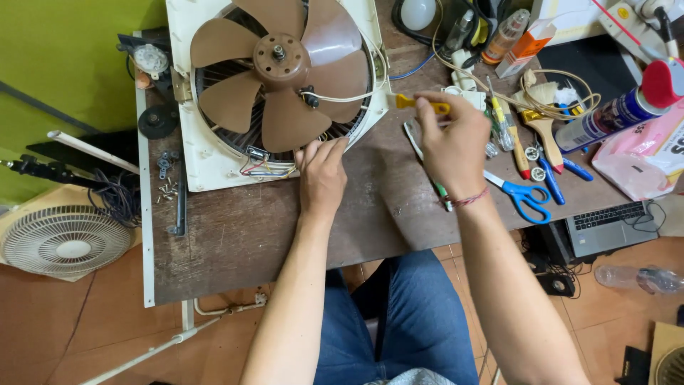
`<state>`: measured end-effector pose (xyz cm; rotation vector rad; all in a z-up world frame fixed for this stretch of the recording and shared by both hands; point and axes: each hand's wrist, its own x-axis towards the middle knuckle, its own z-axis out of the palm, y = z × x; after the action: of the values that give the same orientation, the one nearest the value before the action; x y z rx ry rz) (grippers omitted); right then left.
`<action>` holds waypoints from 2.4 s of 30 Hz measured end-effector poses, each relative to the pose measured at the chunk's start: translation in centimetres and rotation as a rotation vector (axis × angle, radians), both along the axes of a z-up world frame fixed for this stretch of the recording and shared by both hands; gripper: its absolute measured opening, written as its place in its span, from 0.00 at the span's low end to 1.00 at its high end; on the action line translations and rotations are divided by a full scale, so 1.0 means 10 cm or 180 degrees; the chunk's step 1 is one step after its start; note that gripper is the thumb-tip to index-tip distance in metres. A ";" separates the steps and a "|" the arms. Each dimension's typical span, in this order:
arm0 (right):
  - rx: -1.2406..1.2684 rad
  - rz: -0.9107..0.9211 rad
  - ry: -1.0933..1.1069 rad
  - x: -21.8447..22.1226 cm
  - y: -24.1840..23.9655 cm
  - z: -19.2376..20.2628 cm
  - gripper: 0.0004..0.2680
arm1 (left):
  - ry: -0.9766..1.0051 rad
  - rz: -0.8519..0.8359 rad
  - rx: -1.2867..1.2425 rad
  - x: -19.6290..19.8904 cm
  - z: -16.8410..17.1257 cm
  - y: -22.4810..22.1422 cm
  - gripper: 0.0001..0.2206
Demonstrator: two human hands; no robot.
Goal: Cleaning the edges and components of a fan base using a small scraping tool and a toothbrush.
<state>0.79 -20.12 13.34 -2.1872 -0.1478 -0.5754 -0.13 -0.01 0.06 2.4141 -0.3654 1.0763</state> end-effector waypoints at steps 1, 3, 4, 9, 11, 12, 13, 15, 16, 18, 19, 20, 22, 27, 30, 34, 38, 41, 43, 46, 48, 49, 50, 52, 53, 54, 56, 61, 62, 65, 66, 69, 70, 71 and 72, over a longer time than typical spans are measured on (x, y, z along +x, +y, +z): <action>0.0002 -0.0005 -0.0011 0.06 -0.14 0.10 0.06 | -0.0011 -0.0005 0.0002 0.00 0.01 0.00 0.11; -0.0070 0.0181 0.0041 0.17 -0.42 0.30 0.05 | 0.0038 -0.0051 -0.0064 0.00 0.00 -0.01 0.10; -0.0073 0.0176 0.0038 0.26 -0.58 0.29 0.05 | 0.0035 -0.0057 -0.0067 0.00 0.00 0.00 0.10; -0.0706 -0.0214 0.0689 0.68 -1.27 -0.18 0.05 | 0.0003 -0.0037 -0.0021 0.01 0.01 -0.01 0.10; -0.0790 -0.0253 0.0970 0.55 -1.22 -0.27 0.05 | -0.0012 -0.0045 -0.0035 0.01 0.01 -0.02 0.10; -0.0860 -0.0275 0.1250 0.49 -1.19 -0.32 0.05 | -0.0028 -0.0038 -0.0034 0.02 0.01 -0.01 0.09; -0.0862 -0.0284 0.1249 0.50 -1.24 -0.43 0.05 | -0.0029 -0.0046 -0.0038 0.02 0.02 -0.02 0.09; -0.1074 -0.0299 0.1374 0.49 -1.32 -0.67 0.07 | -0.0039 -0.0062 -0.0049 0.01 0.03 -0.02 0.10; -0.1065 -0.0302 0.1390 0.43 -1.30 -0.69 0.07 | -0.0024 -0.0070 -0.0040 0.01 0.02 -0.02 0.10; -0.2090 -0.0528 0.0825 0.33 -1.25 -0.71 0.04 | -0.0085 -0.0084 -0.0059 0.03 0.01 -0.01 0.09; -0.2085 -0.0530 0.0825 0.24 -1.20 -0.65 0.04 | -0.0087 -0.0085 -0.0054 0.03 0.01 -0.01 0.09; -0.2087 -0.0407 0.0893 0.15 -1.15 -0.58 0.04 | -0.0092 -0.0078 -0.0061 0.03 0.01 -0.01 0.09; -0.2086 -0.0285 0.0969 0.04 -1.05 -0.52 0.05 | -0.0091 -0.0074 -0.0065 0.02 0.02 -0.01 0.09; -0.2395 -0.0139 0.1373 -0.07 -0.94 -0.61 0.07 | -0.0076 -0.0102 -0.0091 0.02 0.02 -0.02 0.09; -0.2655 -0.0195 0.1223 0.00 -1.05 -0.84 0.06 | -0.0065 -0.0093 -0.0101 0.01 0.06 -0.03 0.08; -0.2792 -0.0152 0.0902 0.08 -1.07 -0.99 0.08 | -0.0112 -0.0095 -0.0070 0.03 0.01 -0.02 0.08; -0.2425 -0.0118 0.1073 0.13 -1.10 -0.97 0.07 | -0.0105 -0.0086 -0.0086 0.02 0.02 -0.02 0.08; -0.1745 -0.0076 0.1075 0.15 -1.13 -0.81 0.07 | -0.0092 -0.0079 -0.0099 0.03 0.02 -0.04 0.08; -0.1383 0.0037 0.1005 0.17 -1.12 -0.64 0.07 | -0.0103 -0.0051 -0.0075 0.04 0.01 -0.01 0.08; -0.0825 0.0159 0.0569 0.15 -1.08 -0.33 0.07 | -0.0102 -0.0046 -0.0096 0.02 0.00 -0.02 0.08; -0.0014 0.0432 -0.0040 0.12 -1.03 -0.04 0.03 | 0.0037 -0.0050 -0.0166 -0.01 0.04 -0.04 0.10; -0.0006 0.0444 -0.0040 0.07 -1.01 0.07 0.03 | 0.0038 -0.0037 -0.0158 -0.01 0.05 -0.05 0.10; 0.0198 0.0404 -0.0373 0.03 -0.99 0.17 0.04 | 0.0008 -0.0012 -0.0157 -0.01 0.05 -0.05 0.09; 0.0416 0.0386 -0.0697 -0.08 -0.88 0.32 0.05 | -0.0017 0.0041 -0.0147 -0.01 0.05 -0.04 0.08; 0.0794 0.0326 -0.0813 -0.16 -0.78 0.36 0.05 | -0.0006 0.0037 -0.0139 -0.01 0.04 -0.04 0.09; 0.1169 0.0253 -0.0923 -0.24 -0.70 0.40 0.05 | 0.0005 0.0021 -0.0136 -0.01 0.03 -0.05 0.10; 0.0929 0.0317 -0.0992 -0.32 -0.48 0.38 0.03 | 0.0039 -0.0001 -0.0155 -0.01 0.02 -0.03 0.10; -0.0375 0.0677 -0.0897 -0.28 -0.20 0.19 0.02 | 0.0052 0.0006 -0.0103 -0.01 0.02 -0.03 0.10; -0.0441 0.0716 -0.0833 -0.23 -0.17 0.11 0.03 | 0.0080 0.0047 -0.0055 -0.02 0.03 -0.03 0.10; -0.0692 0.0696 -0.0818 -0.02 -0.14 -0.12 0.04 | 0.0116 0.0035 -0.0084 -0.01 0.02 -0.03 0.10; -0.0873 0.0619 -0.0859 0.05 -0.14 -0.19 0.05 | 0.0131 -0.0037 -0.0155 -0.01 0.01 -0.03 0.09; -0.1053 0.0779 -0.0704 0.33 -0.08 -0.40 0.06 | 0.0095 -0.0068 -0.0192 -0.01 0.01 -0.03 0.09; -0.1057 0.0790 -0.0712 0.41 -0.07 -0.43 0.06 | 0.0088 -0.0056 -0.0196 -0.01 0.01 -0.03 0.09; -0.1052 0.0887 -0.0744 0.49 -0.06 -0.47 0.06 | 0.0105 -0.0064 -0.0196 -0.01 0.01 -0.03 0.10; -0.1045 0.0993 -0.0771 0.57 -0.03 -0.51 0.06 | 0.0130 -0.0065 -0.0197 -0.02 0.01 -0.03 0.10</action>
<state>6.44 -20.46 8.28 -2.3340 -0.7447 -0.6706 -0.30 -0.28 0.15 2.3690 -0.3376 1.0132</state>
